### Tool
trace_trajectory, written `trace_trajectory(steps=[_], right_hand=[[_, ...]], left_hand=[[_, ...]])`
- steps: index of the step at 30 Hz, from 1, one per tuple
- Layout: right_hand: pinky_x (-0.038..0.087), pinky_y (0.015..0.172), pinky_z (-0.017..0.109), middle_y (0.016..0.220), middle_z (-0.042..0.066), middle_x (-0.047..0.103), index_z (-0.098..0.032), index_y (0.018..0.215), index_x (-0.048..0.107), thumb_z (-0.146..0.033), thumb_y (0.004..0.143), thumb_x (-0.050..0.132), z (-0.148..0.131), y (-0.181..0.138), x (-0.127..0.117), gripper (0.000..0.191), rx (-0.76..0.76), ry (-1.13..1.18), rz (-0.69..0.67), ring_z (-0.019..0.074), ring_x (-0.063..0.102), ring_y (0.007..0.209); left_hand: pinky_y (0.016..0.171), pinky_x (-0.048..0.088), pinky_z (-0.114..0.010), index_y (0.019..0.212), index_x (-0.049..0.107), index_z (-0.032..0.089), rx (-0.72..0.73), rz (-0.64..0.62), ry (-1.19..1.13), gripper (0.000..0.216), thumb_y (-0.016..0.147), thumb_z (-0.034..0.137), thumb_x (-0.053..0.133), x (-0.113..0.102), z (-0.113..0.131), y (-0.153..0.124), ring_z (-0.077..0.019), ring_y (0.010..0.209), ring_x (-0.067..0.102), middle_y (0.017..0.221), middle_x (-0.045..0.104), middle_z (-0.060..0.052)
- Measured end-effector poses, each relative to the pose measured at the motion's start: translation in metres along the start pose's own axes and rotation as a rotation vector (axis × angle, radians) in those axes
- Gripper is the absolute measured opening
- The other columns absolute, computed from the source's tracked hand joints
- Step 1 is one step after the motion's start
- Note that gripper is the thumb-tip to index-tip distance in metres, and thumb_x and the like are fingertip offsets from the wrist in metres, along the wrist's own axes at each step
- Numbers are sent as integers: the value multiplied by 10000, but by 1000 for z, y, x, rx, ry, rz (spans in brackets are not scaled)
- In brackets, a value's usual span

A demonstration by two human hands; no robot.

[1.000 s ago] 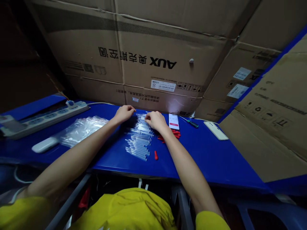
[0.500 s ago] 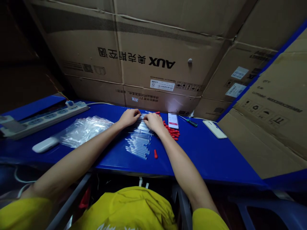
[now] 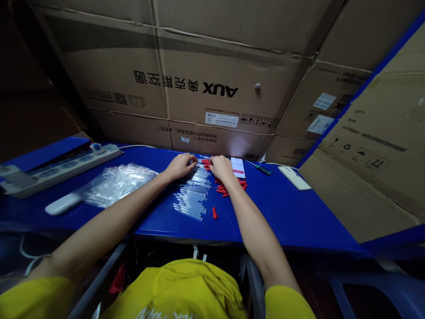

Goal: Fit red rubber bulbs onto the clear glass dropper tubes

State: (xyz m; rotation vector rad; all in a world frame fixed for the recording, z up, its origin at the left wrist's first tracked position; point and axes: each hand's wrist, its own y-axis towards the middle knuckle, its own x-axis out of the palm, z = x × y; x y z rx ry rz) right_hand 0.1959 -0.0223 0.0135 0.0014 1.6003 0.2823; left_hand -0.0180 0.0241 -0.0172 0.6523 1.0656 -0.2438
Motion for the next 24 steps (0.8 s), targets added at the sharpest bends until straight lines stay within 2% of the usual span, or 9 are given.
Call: trace_trajectory(steps=[4, 6, 11, 14, 16, 20, 24], right_hand=[[470, 879, 350, 1134, 114, 782, -226, 1186, 742, -308, 1029, 622, -1, -5, -8, 214, -93, 32, 102, 284, 681, 1070], [459, 869, 341, 1105, 100, 777, -227, 1184, 721, -291, 1025, 619, -1, -8, -11, 199, -134, 70, 165, 271, 675, 1035], [445, 892, 342, 1125, 103, 764, -216, 1220, 698, -285, 1042, 582, -3, -14, -12, 223, -157, 128, 234, 267, 656, 1040], [444, 929, 339, 1186, 113, 759, -207, 1253, 701, -308, 1075, 539, -2, -16, -11, 261, -187, 151, 243, 265, 647, 1092], [441, 939, 337, 1169, 119, 760, -202, 1205, 723, -316, 1089, 514, -2, -16, -11, 265, -199, 145, 243, 264, 643, 1097], [440, 889, 331, 1079, 118, 773, -203, 1120, 745, -308, 1082, 505, -2, -16, -10, 264, -140, 190, 283, 263, 660, 1026], [434, 791, 297, 959, 63, 786, -210, 1024, 753, -312, 1042, 558, -1, -12, -6, 220, -111, 406, 340, 219, 667, 853]], left_hand=[[993, 521, -391, 1199, 727, 180, 128, 78, 34, 268, 1028, 327, 583, -1, 5, -1, -285, 1134, 645, 1215, 710, -132], [1008, 512, -405, 1215, 706, 174, 194, 53, 56, 279, 1061, 331, 533, -3, 8, -1, -289, 1146, 638, 1227, 705, -145], [862, 507, -347, 1138, 661, 176, 182, -16, 22, 332, 1135, 326, 365, -7, 17, -1, -256, 996, 693, 1089, 738, -127], [833, 493, -330, 1118, 633, 179, 171, -4, 9, 284, 1130, 302, 378, -8, 19, -3, -250, 976, 701, 1098, 739, -134], [825, 485, -327, 1096, 625, 173, 182, -4, 6, 240, 1112, 255, 399, -7, 20, -3, -251, 960, 698, 1090, 742, -144], [767, 455, -303, 996, 613, 179, 195, 3, -71, 220, 1090, 232, 422, -3, 19, 0, -226, 857, 675, 978, 747, -121], [737, 417, -277, 911, 583, 189, 221, 69, -160, 259, 1088, 251, 405, -2, 18, 3, -188, 795, 627, 902, 722, -84]])
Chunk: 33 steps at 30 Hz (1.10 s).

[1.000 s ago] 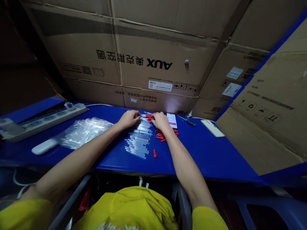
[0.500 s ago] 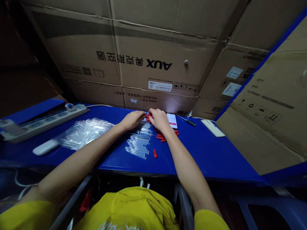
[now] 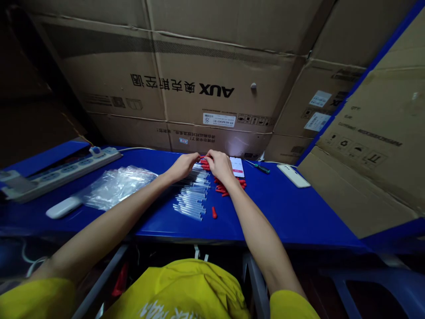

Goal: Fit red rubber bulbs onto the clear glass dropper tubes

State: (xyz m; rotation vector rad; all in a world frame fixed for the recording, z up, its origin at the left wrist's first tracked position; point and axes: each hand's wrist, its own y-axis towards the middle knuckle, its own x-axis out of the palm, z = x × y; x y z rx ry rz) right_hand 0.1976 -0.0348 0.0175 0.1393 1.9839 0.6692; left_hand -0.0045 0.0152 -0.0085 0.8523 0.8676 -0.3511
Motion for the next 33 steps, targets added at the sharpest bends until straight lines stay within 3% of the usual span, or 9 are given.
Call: trace_trajectory(steps=[5, 15, 19, 21, 24, 28, 33], right_hand=[[421, 678, 273, 752, 11, 723, -202, 929, 750, -372, 997, 575, 2, 2, 0, 254, 69, 205, 79, 171, 556, 638], [410, 643, 270, 750, 13, 704, -202, 908, 754, -441, 954, 583, 12, 8, 1, 297, 143, 304, 140, 166, 526, 650], [434, 652, 286, 801, 62, 705, -206, 875, 706, -507, 995, 493, 49, 10, -27, 387, 302, 268, 427, 192, 564, 715], [440, 659, 295, 836, 78, 706, -204, 914, 693, -503, 1008, 457, 68, 9, -40, 392, 321, 264, 475, 201, 578, 743], [448, 666, 294, 750, 42, 674, -199, 888, 687, -509, 957, 543, 74, 7, -41, 348, 287, 291, 458, 193, 574, 700], [500, 727, 303, 789, 38, 732, -195, 903, 724, -497, 922, 612, 41, 4, -17, 323, 168, 416, 338, 201, 639, 733], [536, 788, 305, 895, 44, 793, -209, 982, 754, -475, 964, 598, 0, -2, 8, 309, 105, 415, 134, 217, 702, 826]], left_hand=[[731, 403, -266, 868, 548, 197, 9, 42, -43, 297, 1096, 309, 394, -3, 2, 1, -169, 767, 578, 853, 682, -56], [741, 421, -275, 883, 565, 197, 12, 74, -47, 281, 1073, 294, 382, 2, -2, 3, -176, 765, 569, 856, 673, -55], [757, 436, -279, 868, 596, 199, -142, 110, 35, 230, 1004, 226, 413, -16, -31, -3, -192, 789, 600, 842, 690, -62], [763, 437, -272, 889, 619, 194, -230, 174, 43, 246, 1014, 250, 416, -25, -41, -4, -182, 779, 609, 839, 698, -55], [771, 443, -265, 914, 662, 185, -259, 233, 2, 324, 1055, 337, 414, -27, -35, 1, -170, 757, 619, 819, 708, -41], [776, 478, -280, 792, 684, 189, -221, 72, -120, 512, 1083, 508, 409, -15, -4, 8, -188, 749, 658, 753, 725, -37], [985, 534, -314, 1167, 739, 191, -124, 59, -334, 422, 1085, 491, 452, -4, 15, 5, -229, 1094, 729, 1154, 797, -72]])
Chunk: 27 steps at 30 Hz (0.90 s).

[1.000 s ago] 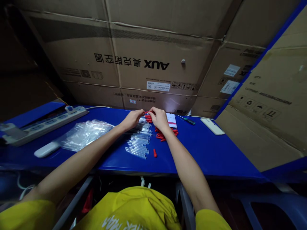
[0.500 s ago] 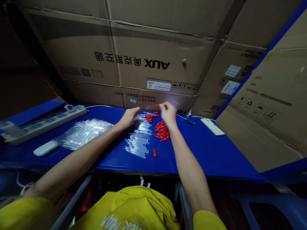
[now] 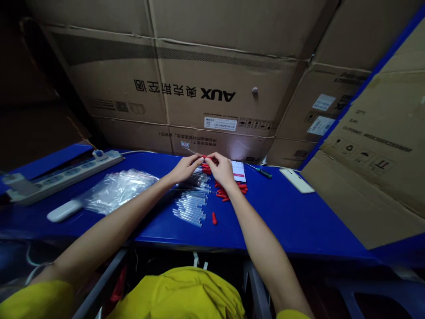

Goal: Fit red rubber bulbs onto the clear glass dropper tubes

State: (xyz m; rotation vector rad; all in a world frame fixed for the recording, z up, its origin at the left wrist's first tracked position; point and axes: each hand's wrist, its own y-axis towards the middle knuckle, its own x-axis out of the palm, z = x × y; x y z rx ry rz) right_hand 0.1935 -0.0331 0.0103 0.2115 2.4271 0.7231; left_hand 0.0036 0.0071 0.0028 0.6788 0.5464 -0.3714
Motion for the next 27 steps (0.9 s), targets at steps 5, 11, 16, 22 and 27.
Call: trace_trajectory(steps=[5, 11, 16, 22, 27], right_hand=[[523, 834, 298, 976, 35, 810, -250, 1135, 753, -422, 1063, 504, -15, -12, 12, 311, 24, -228, -89, 221, 731, 893], [495, 940, 330, 1196, 106, 777, -243, 1235, 708, -439, 1107, 442, -27, -22, 5, 354, -31, -478, -33, 267, 699, 1122], [538, 819, 320, 1108, 101, 758, -213, 1232, 623, -569, 1083, 428, -19, -11, 9, 432, 109, -28, 107, 227, 693, 936], [356, 461, 198, 789, 6, 691, -247, 898, 498, -648, 1024, 529, -18, 1, 13, 422, 421, 823, 107, 107, 503, 543], [102, 368, 176, 572, -103, 465, -256, 858, 430, -624, 1043, 547, -27, 0, 6, 428, 542, 954, 145, 54, 186, 383]], left_hand=[[984, 567, -333, 1158, 725, 161, -32, 45, -169, 407, 1098, 419, 415, 9, -6, -2, -226, 1095, 725, 1195, 781, -102], [918, 568, -324, 998, 672, 189, -114, 134, -111, 384, 1124, 393, 372, 12, -5, -5, -215, 1003, 730, 1023, 783, -87], [736, 475, -306, 896, 639, 213, -7, -80, 222, 404, 1122, 466, 420, 9, 12, -11, -214, 755, 680, 821, 735, -66], [733, 437, -291, 1046, 633, 210, 57, -155, 342, 350, 1140, 412, 363, 13, 21, -16, -225, 823, 691, 940, 747, -81], [744, 443, -300, 997, 606, 202, 168, -236, 290, 347, 1138, 378, 343, 17, 25, -17, -222, 816, 673, 931, 735, -81]])
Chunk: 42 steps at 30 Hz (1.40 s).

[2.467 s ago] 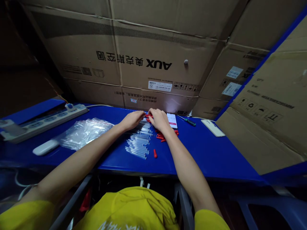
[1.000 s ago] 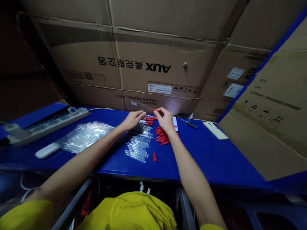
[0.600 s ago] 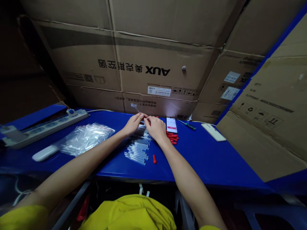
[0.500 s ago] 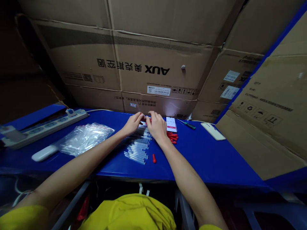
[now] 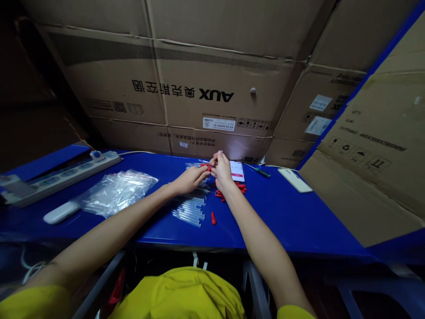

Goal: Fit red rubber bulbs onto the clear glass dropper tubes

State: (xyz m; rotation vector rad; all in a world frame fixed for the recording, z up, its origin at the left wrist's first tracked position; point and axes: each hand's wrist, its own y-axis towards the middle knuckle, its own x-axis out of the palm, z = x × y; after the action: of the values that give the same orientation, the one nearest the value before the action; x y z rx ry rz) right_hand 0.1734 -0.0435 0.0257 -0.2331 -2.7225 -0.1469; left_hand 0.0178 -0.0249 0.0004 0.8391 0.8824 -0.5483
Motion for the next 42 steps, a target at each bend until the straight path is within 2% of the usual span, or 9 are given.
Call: trace_trajectory(steps=[4, 9, 20, 23, 29, 31, 34, 38, 42], right_hand=[[89, 364, 164, 519, -127, 327, -259, 821, 389, -614, 1068, 501, -5, -1, 1, 447, 21, -36, 59, 60, 130, 395], [124, 370, 155, 527, -116, 340, -254, 817, 396, -555, 1092, 460, -7, -2, 5, 413, -44, -42, 119, 71, 216, 414], [167, 378, 179, 536, -122, 322, -268, 828, 370, -576, 1091, 421, -3, 2, 7, 408, -171, 65, 321, 81, 225, 404], [168, 376, 180, 535, -125, 316, -269, 824, 361, -580, 1092, 426, -6, 0, 9, 416, -161, 70, 314, 80, 228, 401], [111, 359, 178, 519, -132, 270, -264, 785, 344, -583, 1099, 440, -15, 3, 8, 458, 18, 85, 184, 71, 177, 390], [131, 356, 175, 519, -133, 267, -265, 775, 324, -607, 1094, 445, -28, 10, -6, 483, 7, 112, 225, 69, 168, 389], [166, 361, 168, 521, -143, 229, -264, 765, 268, -627, 1064, 520, -56, 22, -41, 534, -149, 137, 350, 64, 128, 395], [139, 370, 171, 516, -146, 213, -262, 776, 299, -594, 1061, 521, -69, 29, -69, 490, -220, 165, 332, 66, 113, 398], [119, 392, 180, 541, -128, 384, -265, 850, 416, -464, 1000, 560, -47, 27, -54, 288, -170, -13, 116, 71, 153, 401]], left_hand=[[723, 424, -305, 991, 650, 192, 33, -12, 124, 369, 1125, 376, 359, -3, 9, 1, -225, 787, 670, 874, 726, -80], [698, 412, -306, 963, 702, 189, -41, 43, 246, 380, 1099, 370, 396, -3, 23, 2, -226, 770, 681, 868, 750, -93], [642, 374, -326, 824, 755, 175, -195, 197, 318, 470, 1095, 385, 433, 12, 41, 6, -238, 668, 662, 754, 744, -131], [619, 345, -319, 775, 726, 177, -144, 236, 307, 452, 1082, 367, 455, 13, 37, 7, -217, 620, 626, 713, 721, -116], [575, 276, -310, 670, 576, 198, 134, 257, 149, 417, 1049, 308, 444, 6, 21, 4, -142, 511, 478, 602, 608, -25], [565, 265, -308, 638, 521, 204, 190, 249, 104, 422, 1040, 297, 432, 4, 20, -2, -129, 490, 438, 565, 558, -3], [562, 269, -301, 626, 497, 207, 215, 213, 95, 425, 1036, 299, 431, -1, 21, -12, -124, 491, 444, 541, 524, 12], [597, 331, -292, 742, 609, 204, 52, 218, 135, 447, 1098, 353, 384, -10, 19, -12, -152, 578, 571, 639, 639, -11], [725, 442, -281, 1150, 721, 233, -90, 175, 142, 358, 1123, 404, 408, -16, 9, -5, -207, 918, 730, 1059, 800, -58]])
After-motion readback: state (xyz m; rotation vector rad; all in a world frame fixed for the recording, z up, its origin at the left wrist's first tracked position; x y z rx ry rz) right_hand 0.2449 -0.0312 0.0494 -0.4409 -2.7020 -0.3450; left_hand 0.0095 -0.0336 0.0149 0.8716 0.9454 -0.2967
